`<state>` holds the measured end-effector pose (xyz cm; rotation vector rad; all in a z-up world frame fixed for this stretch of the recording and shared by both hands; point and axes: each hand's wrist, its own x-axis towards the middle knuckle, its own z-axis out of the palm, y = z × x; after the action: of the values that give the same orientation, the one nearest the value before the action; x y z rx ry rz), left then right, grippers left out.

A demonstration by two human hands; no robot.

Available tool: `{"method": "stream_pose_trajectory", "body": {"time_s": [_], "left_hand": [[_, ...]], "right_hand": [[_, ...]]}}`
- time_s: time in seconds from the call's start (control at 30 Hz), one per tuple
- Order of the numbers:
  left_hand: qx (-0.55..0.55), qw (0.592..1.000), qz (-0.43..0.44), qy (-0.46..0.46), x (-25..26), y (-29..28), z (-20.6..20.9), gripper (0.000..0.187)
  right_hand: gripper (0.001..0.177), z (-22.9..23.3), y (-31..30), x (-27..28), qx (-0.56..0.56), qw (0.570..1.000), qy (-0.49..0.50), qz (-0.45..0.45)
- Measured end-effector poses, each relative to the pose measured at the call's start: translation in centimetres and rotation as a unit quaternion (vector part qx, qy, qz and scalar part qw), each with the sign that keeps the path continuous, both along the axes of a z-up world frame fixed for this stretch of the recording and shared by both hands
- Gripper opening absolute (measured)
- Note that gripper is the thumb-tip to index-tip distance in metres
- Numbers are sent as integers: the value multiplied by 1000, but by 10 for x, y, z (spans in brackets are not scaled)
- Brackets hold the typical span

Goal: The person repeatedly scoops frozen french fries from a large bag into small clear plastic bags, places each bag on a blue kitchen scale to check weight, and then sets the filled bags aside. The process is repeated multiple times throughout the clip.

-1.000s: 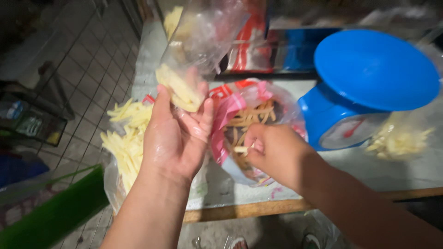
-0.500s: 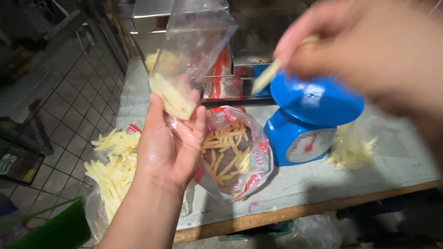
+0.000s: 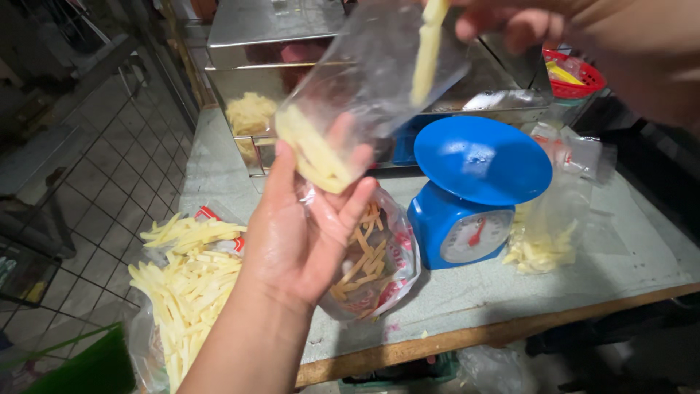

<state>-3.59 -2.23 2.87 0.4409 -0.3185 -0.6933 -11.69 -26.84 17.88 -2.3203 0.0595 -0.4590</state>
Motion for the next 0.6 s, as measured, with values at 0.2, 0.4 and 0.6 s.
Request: {"method": "stream_pose_trajectory", "body": {"time_s": [0.2, 0.4, 0.6], "left_hand": [[-29, 999, -33, 2, -16, -12, 9, 54], [-59, 997, -46, 23, -25, -23, 9, 55], [-89, 995, -47, 18, -25, -30, 2, 54]], "right_hand": [[31, -3, 42, -9, 4, 999, -36, -30], [31, 2, 53, -9, 32, 997, -18, -65], [27, 5, 54, -21, -20, 1000, 10, 17]]}}
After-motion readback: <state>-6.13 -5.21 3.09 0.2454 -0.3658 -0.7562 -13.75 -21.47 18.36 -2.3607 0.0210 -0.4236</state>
